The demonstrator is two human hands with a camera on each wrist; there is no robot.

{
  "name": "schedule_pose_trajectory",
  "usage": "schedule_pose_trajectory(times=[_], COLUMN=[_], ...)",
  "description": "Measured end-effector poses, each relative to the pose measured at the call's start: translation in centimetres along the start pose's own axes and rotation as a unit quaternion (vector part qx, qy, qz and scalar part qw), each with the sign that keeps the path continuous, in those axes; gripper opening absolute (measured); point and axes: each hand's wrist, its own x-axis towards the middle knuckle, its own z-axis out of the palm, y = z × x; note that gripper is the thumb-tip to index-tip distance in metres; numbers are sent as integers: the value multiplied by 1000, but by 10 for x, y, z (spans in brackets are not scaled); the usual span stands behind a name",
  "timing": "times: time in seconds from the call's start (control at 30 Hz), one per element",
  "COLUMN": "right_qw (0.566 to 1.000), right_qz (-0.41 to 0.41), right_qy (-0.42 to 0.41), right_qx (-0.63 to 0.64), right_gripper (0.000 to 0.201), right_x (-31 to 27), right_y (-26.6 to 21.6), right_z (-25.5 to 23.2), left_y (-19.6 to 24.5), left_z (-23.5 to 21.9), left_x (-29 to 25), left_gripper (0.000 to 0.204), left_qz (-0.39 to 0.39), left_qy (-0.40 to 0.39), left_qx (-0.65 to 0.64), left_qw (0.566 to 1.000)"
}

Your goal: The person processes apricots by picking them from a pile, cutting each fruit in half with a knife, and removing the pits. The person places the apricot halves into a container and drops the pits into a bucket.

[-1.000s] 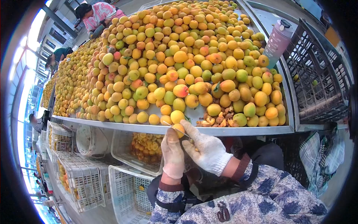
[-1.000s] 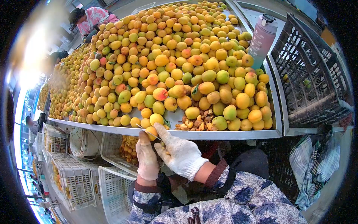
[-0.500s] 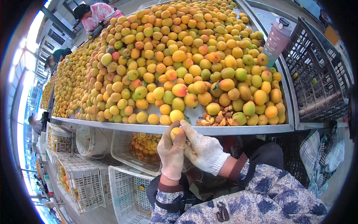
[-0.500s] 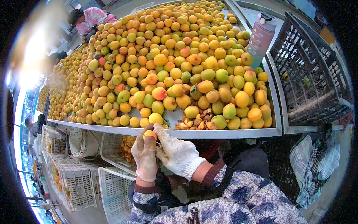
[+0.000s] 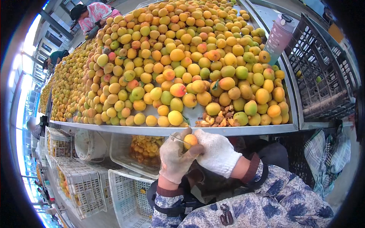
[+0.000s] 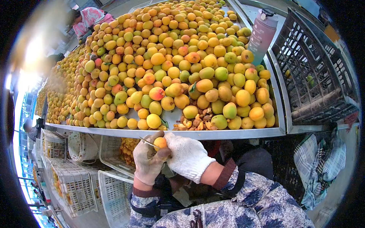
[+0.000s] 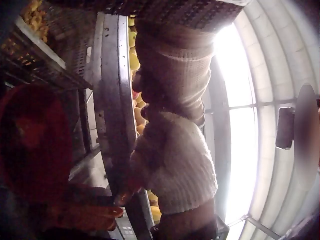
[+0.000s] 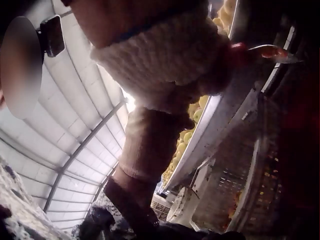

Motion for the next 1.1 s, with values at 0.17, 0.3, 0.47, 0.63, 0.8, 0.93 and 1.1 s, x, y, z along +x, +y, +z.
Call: schedule_pose_trajectory(times=[0.17,0.3,0.47,0.63,0.8,0.93,1.1], right_qw=[999,995,991,985,985,990,999], right_qz=[-14,-33,-66,-49,-45,-71,-10], right_qy=[-51,-77,-97,-148,-155,-80,-8], right_qx=[13,48,62,69,66,89,48], right_gripper=[22,24,24,26,26,25,23], right_x=[5,9,12,17,18,14,7], right_y=[9,17,18,21,22,23,-3], right_z=[-6,-7,-12,-17,-19,-8,-6], left_y=[2,-5,-7,-6,-4,-6,13], left_z=[1,5,9,12,15,21,22], left_x=[3,0,-2,-6,-7,-10,-10], left_gripper=[58,57,53,54,55,60,71], left_qz=[49,90,111,98,85,57,-96], left_qy=[1,22,29,24,26,65,126], left_qx=[32,27,38,-1,-4,-15,-312], left_qw=[998,995,993,995,996,996,937])
